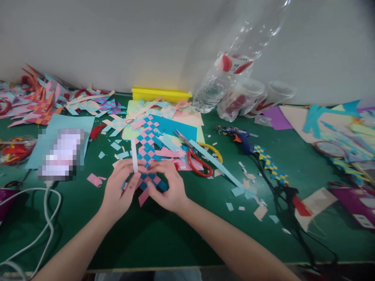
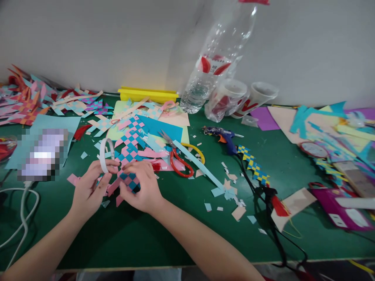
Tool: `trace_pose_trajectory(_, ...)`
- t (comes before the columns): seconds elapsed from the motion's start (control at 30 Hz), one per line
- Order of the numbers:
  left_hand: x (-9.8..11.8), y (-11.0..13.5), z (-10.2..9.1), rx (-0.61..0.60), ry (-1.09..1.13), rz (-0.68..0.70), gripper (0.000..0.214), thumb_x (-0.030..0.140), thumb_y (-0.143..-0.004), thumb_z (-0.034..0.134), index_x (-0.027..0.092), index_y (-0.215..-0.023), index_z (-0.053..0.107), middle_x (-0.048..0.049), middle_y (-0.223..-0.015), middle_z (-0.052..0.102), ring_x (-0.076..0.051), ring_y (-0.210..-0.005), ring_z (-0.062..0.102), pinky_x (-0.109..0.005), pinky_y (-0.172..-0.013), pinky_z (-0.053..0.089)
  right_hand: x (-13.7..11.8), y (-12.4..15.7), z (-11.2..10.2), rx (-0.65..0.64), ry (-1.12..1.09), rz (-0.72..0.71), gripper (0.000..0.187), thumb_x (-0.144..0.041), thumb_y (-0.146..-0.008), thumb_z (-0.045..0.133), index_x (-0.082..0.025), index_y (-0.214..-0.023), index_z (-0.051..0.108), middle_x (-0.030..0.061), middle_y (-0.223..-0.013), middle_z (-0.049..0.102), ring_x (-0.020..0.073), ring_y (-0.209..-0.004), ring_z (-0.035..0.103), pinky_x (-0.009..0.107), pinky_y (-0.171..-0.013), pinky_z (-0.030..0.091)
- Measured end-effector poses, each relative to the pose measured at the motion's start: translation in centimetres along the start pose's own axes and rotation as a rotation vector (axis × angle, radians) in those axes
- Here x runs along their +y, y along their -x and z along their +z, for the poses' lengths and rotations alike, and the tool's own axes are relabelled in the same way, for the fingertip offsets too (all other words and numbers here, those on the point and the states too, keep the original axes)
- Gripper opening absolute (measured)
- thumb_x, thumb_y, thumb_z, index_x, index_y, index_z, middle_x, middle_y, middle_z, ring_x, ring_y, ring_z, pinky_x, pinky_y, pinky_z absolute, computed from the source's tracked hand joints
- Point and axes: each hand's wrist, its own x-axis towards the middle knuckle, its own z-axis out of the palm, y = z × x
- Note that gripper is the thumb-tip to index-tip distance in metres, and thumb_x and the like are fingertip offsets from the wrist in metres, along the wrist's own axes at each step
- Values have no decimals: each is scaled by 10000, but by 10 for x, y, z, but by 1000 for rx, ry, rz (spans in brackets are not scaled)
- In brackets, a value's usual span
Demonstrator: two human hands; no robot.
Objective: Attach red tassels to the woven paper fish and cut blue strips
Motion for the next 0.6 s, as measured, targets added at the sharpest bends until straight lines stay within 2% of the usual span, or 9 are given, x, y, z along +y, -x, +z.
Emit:
trace_pose_trajectory(0.17,-3,0,3,-103,-172,31,165,151,-940,452,197,-952,610,-31,-963,693,-176,-953,619,-353,-901,422,-1,1,-5,49,-46,11,298,-154,-830,559,-240,-1113,520,73,-1032,633,225,-990,604,445,-849,496)
trace_pose_trajectory(0.3,-7,1,5,-156,-270,193,156,119,-930,473,191,-937,611,-25,-968,717,-172,-936,636,-374,-897,396,4,6,-3,57,-78,72,353,-185,-858,572,-268,-1191,491,60,-1092,629,220,-1044,587,425,-874,500)
trace_pose_trajectory(0.43,-8,1,5,-191,-354,262,215,90,-933,447,197,-1013,615,-27,-983,726,-184,-978,630,-409,-929,366,7,10,0,123,-204,93,336,-151,-850,592,-264,-1154,509,55,-1057,628,202,-1034,588,386,-871,515)
trace_pose_trajectory(0.6,-8,2,4,-199,-401,254,255,62,-882,451,178,-1056,596,-65,-1059,697,-215,-1054,602,-470,-1031,300,5,7,0,77,-285,119,258,-108,-835,618,-261,-1027,537,22,-898,663,182,-895,626,388,-836,524)
